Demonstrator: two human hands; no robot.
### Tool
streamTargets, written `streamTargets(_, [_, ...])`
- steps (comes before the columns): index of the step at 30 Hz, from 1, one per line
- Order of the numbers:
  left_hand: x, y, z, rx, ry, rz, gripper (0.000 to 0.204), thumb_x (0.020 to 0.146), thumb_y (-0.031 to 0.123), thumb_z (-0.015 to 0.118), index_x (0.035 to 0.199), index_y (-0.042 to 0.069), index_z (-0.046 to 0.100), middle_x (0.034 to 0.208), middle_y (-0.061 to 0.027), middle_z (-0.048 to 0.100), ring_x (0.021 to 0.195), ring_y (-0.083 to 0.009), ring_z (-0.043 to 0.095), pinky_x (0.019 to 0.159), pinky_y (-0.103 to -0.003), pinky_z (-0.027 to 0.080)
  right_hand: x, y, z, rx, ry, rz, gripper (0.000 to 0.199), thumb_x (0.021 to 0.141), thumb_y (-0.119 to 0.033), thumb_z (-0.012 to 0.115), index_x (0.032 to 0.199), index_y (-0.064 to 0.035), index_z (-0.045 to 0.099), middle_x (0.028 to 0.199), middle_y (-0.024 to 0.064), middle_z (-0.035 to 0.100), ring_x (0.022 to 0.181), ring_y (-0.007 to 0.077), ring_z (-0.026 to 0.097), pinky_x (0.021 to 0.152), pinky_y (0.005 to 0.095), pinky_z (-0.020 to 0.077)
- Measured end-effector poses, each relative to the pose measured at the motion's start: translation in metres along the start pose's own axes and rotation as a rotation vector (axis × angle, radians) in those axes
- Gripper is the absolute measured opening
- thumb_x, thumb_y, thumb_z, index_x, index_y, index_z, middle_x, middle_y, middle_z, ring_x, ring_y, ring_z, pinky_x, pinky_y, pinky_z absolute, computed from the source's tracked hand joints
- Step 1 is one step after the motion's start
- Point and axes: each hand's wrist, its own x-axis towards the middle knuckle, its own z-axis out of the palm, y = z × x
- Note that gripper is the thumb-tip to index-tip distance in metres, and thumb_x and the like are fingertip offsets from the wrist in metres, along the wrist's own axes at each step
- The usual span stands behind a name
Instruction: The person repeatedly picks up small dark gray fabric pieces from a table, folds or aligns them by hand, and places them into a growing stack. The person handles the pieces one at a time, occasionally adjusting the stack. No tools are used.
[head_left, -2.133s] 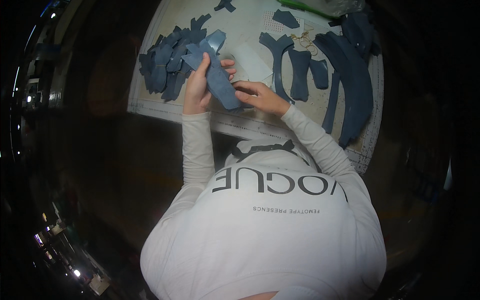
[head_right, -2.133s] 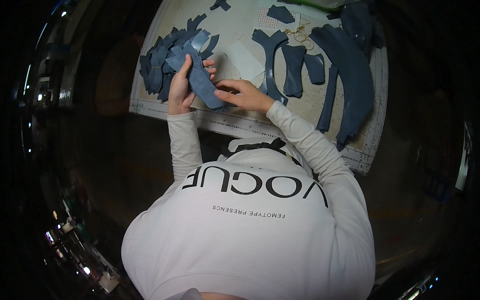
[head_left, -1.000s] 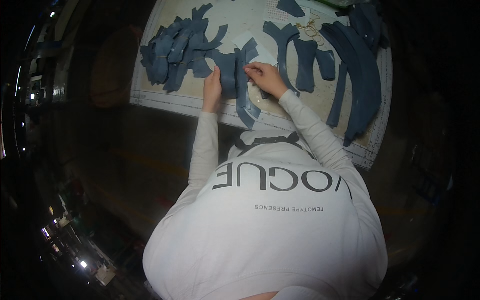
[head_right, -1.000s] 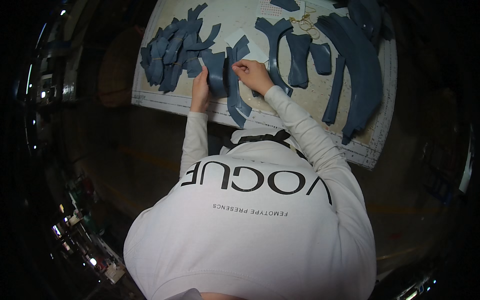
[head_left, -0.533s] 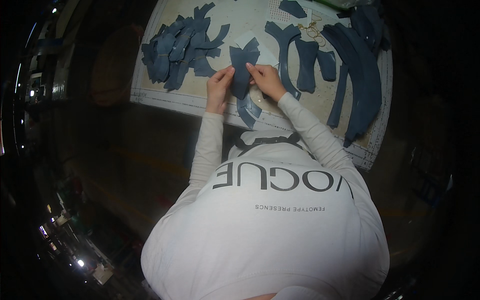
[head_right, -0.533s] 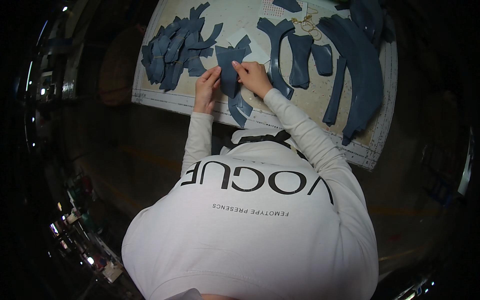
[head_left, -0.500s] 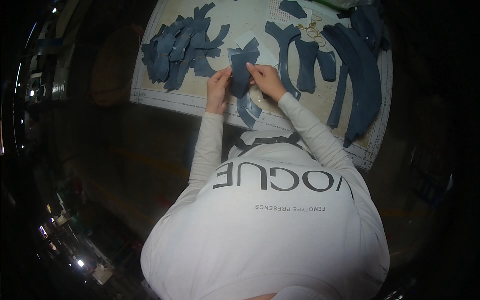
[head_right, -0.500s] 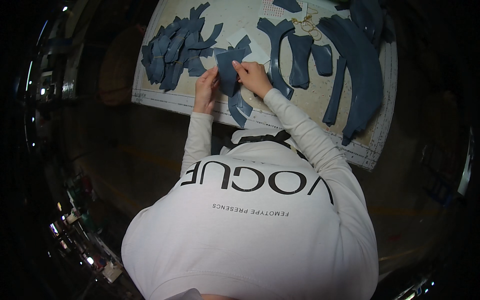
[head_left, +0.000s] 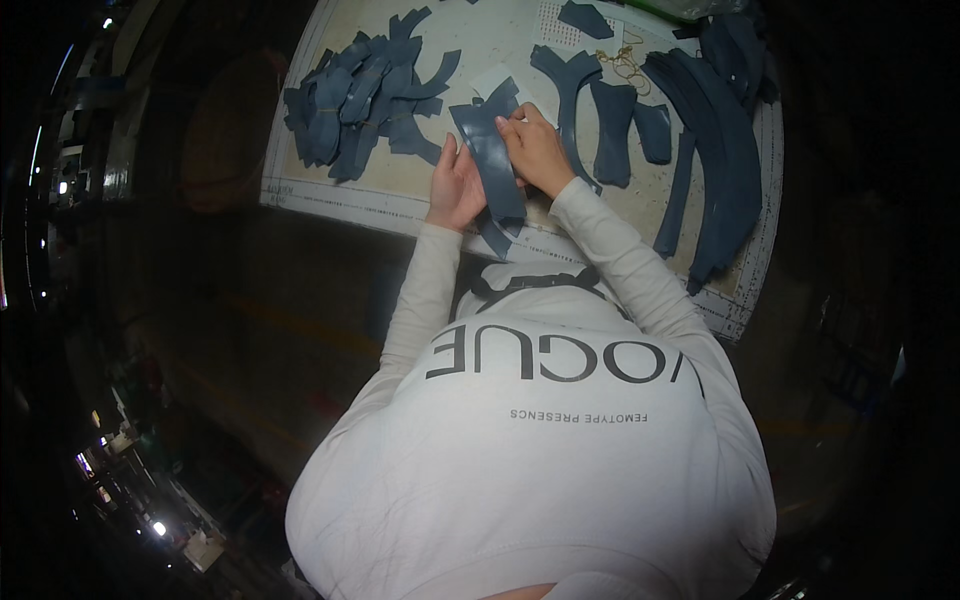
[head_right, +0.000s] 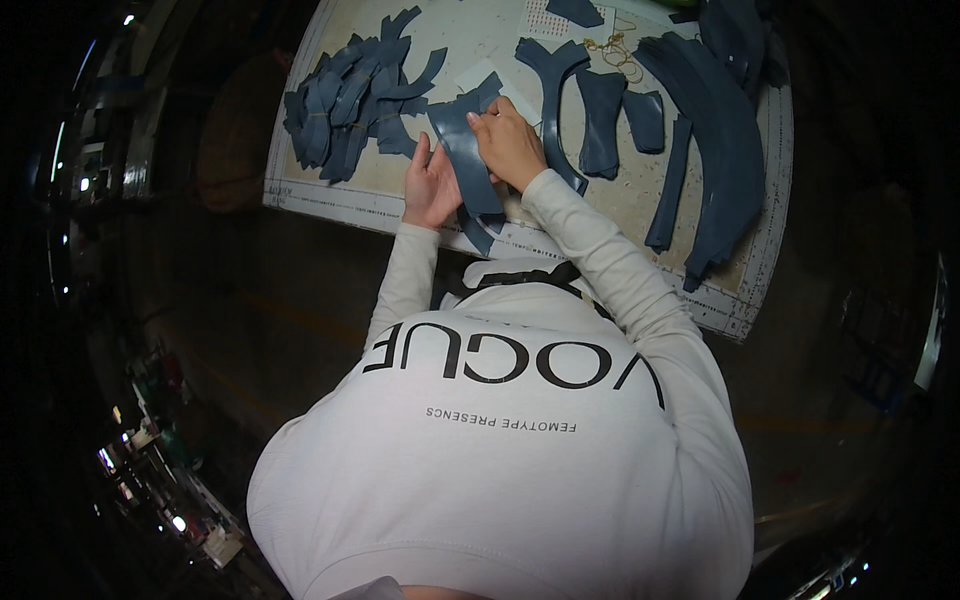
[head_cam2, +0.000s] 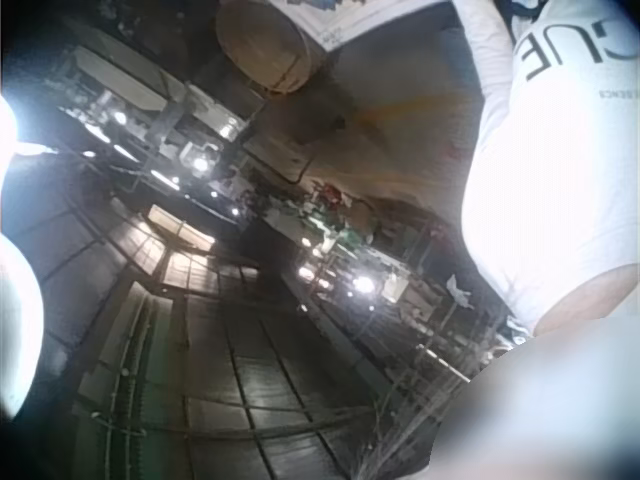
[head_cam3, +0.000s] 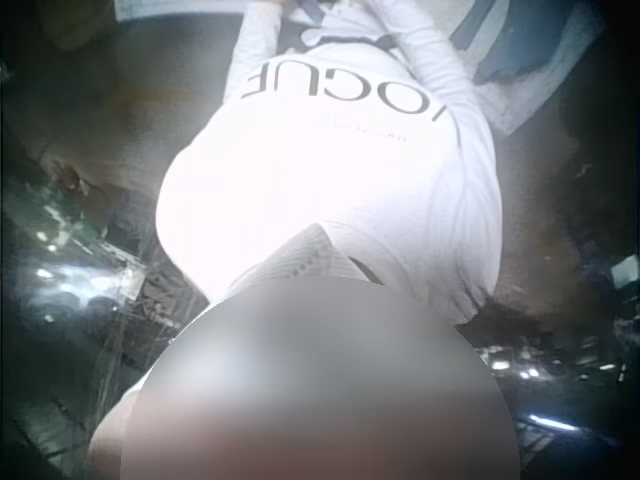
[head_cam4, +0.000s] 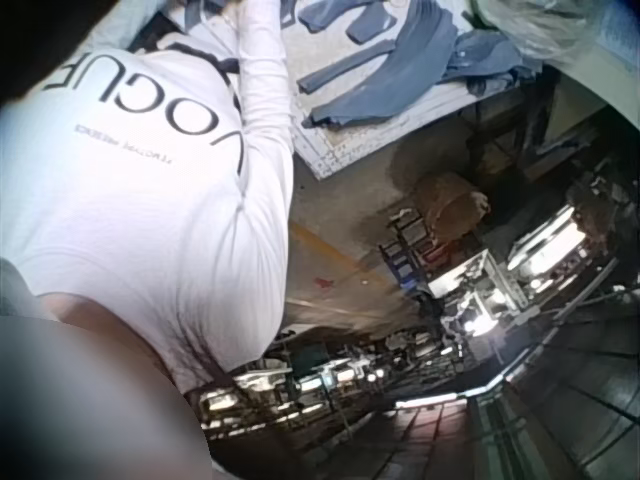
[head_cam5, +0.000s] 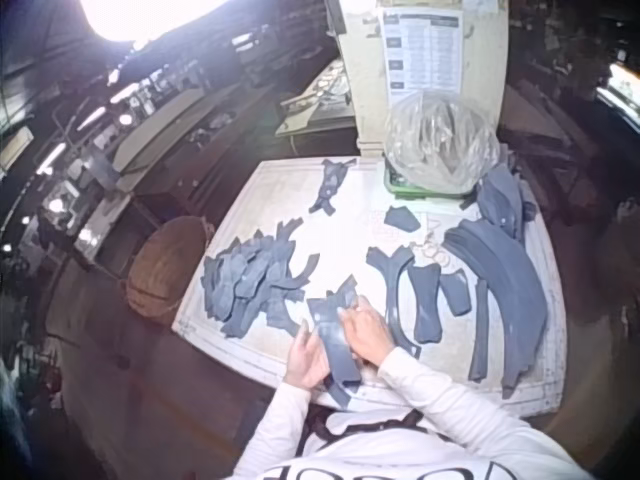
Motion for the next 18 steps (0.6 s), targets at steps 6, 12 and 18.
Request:
streamTargets(6, [-0.009,0.004,0.0,-0.169,0.042,0.044,0.053,0.098,0.038,0.021,0.138,0.003,0.022,0.14,-0.0198,0.031,0.127,-0.0336,0.036,0.1,-0.051,0.038,0.02,0.018,-0.032,0.44,0.092,0.315,0.036,0.092,-0.032,0.052,0.081,0.0003,0.063,0.064,0.0037,0.056,0.053,0.0092,0.056,0.05,0.0221,0.0461])
streamTargets(12, [-0.027,0.025,-0.015,-0.646,0.087,0.097,0.045,0.099,0.022,0.025,0.137,-0.001,0.023,0.142,-0.0235,0.025,0.13,-0.0307,0.032,0.102,-0.046,0.038,0.016,0.0,-0.066,0.64,-0.158,0.304,0.019,0.086,-0.02,0.063,0.095,-0.004,0.06,0.067,-0.0033,0.056,0.053,0.0021,0.047,0.048,0.0153,0.0383])
streamTargets(18, [-0.031,0.008,-0.018,0.054,0.264,0.031,0.042,0.096,0.019,0.039,0.133,0.0,0.031,0.122,-0.0192,0.05,0.112,-0.0293,0.053,0.091,-0.041,0.047,0.012,-0.013,0.0,0.256,-0.41,0.284,0.037,0.081,-0.023,0.068,0.102,0.0042,0.056,0.068,0.0051,0.061,0.059,0.0119,0.062,0.054,0.0214,0.048])
